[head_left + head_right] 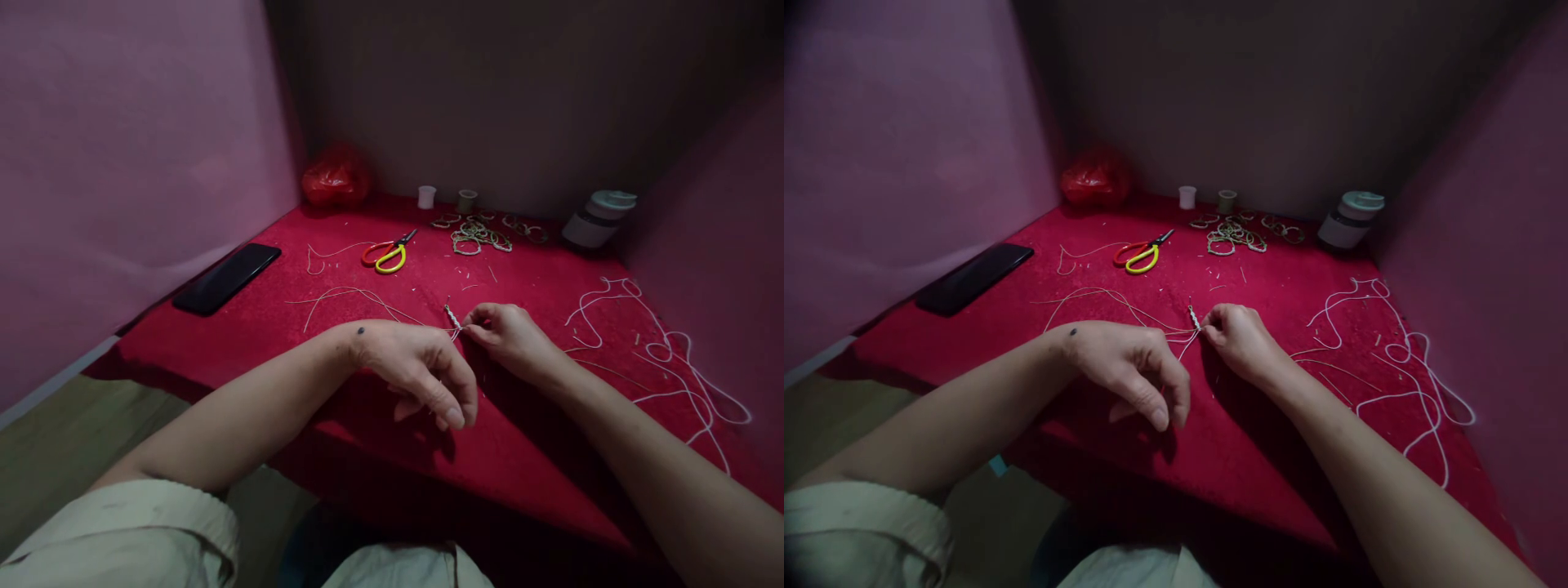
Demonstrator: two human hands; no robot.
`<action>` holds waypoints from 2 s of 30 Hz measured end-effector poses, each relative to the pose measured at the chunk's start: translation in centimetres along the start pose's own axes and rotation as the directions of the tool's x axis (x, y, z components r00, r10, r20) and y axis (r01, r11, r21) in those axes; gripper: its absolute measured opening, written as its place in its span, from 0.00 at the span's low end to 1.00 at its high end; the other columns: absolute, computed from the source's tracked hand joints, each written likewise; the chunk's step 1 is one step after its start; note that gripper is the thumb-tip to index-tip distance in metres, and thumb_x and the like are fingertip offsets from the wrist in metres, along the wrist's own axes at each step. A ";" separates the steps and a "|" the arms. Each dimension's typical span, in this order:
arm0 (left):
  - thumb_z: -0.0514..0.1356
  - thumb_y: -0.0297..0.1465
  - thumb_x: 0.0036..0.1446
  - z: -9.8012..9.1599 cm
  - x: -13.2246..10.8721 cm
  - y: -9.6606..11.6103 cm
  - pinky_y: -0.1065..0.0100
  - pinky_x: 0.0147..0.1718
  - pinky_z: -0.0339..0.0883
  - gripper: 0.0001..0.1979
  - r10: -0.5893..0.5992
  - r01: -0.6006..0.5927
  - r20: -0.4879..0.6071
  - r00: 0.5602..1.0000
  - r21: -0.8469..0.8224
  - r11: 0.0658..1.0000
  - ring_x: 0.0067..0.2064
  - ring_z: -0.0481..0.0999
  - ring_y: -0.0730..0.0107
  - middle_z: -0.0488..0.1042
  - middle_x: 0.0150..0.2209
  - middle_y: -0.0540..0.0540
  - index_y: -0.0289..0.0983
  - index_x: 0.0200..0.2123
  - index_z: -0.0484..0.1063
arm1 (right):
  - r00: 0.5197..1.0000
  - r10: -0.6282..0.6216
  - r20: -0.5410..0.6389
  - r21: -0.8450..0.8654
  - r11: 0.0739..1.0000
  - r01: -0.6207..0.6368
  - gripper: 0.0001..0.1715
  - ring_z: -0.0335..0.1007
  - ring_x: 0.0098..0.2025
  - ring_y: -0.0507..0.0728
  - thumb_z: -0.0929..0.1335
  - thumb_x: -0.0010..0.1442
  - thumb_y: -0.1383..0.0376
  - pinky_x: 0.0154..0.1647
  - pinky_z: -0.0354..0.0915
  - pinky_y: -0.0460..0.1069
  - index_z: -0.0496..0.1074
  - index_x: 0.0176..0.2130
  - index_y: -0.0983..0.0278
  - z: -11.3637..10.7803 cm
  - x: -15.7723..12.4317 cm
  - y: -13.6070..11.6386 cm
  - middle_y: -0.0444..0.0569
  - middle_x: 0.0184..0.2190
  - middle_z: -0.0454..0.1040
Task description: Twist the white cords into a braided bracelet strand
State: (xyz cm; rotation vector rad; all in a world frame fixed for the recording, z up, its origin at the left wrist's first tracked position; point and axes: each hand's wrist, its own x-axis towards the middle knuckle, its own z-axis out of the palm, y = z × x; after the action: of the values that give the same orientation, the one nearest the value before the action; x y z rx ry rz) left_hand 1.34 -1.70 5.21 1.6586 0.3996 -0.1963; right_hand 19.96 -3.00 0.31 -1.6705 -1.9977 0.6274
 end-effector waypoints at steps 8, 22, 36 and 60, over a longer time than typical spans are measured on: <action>0.60 0.33 0.48 -0.8 2.6 -2.3 0.73 0.22 0.57 0.08 0.198 0.143 -0.718 0.667 0.384 0.912 0.23 0.66 0.77 0.71 0.23 0.49 0.33 0.29 0.72 | 0.956 0.211 0.202 0.463 0.840 -0.283 0.07 0.46 0.08 0.46 0.63 0.54 0.65 0.09 0.42 0.43 0.64 0.25 0.63 -0.1 -0.3 -1.1 0.36 0.08 0.57; 0.56 0.35 0.52 0.2 3.6 -3.3 0.67 0.28 0.62 0.09 0.246 0.441 -0.705 0.666 0.637 0.633 0.30 0.72 0.66 0.74 0.28 0.45 0.36 0.31 0.72 | 0.957 0.188 0.222 0.635 0.717 -0.288 0.05 0.47 0.09 0.44 0.65 0.50 0.66 0.07 0.42 0.42 0.64 0.24 0.65 0.1 -0.3 -0.6 0.38 0.13 0.60; 0.54 0.29 0.54 -1.1 2.6 -3.1 0.70 0.30 0.61 0.08 0.306 0.349 -0.720 0.623 0.606 0.715 0.29 0.70 0.73 0.75 0.28 0.47 0.36 0.32 0.74 | 0.947 0.196 0.253 0.649 0.692 -0.316 0.07 0.47 0.09 0.44 0.65 0.49 0.69 0.07 0.42 0.42 0.64 0.21 0.65 0.0 -0.2 -0.5 0.37 0.11 0.57; 0.49 0.28 0.55 0.6 3.3 -3.3 0.70 0.24 0.55 0.10 0.385 0.538 -0.651 0.654 0.759 0.368 0.31 0.70 0.69 0.71 0.35 0.46 0.36 0.37 0.69 | 0.946 0.224 0.232 0.458 0.833 -0.310 0.11 0.52 0.08 0.46 0.63 0.53 0.68 0.08 0.47 0.42 0.62 0.21 0.64 0.2 -0.4 -1.0 0.39 0.07 0.60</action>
State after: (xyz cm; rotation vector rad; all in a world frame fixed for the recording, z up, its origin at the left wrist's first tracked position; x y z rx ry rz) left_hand 3.23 -1.57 0.88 2.9118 1.2272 0.3373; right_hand 19.15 -3.55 0.76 -1.6188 -1.5268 1.2988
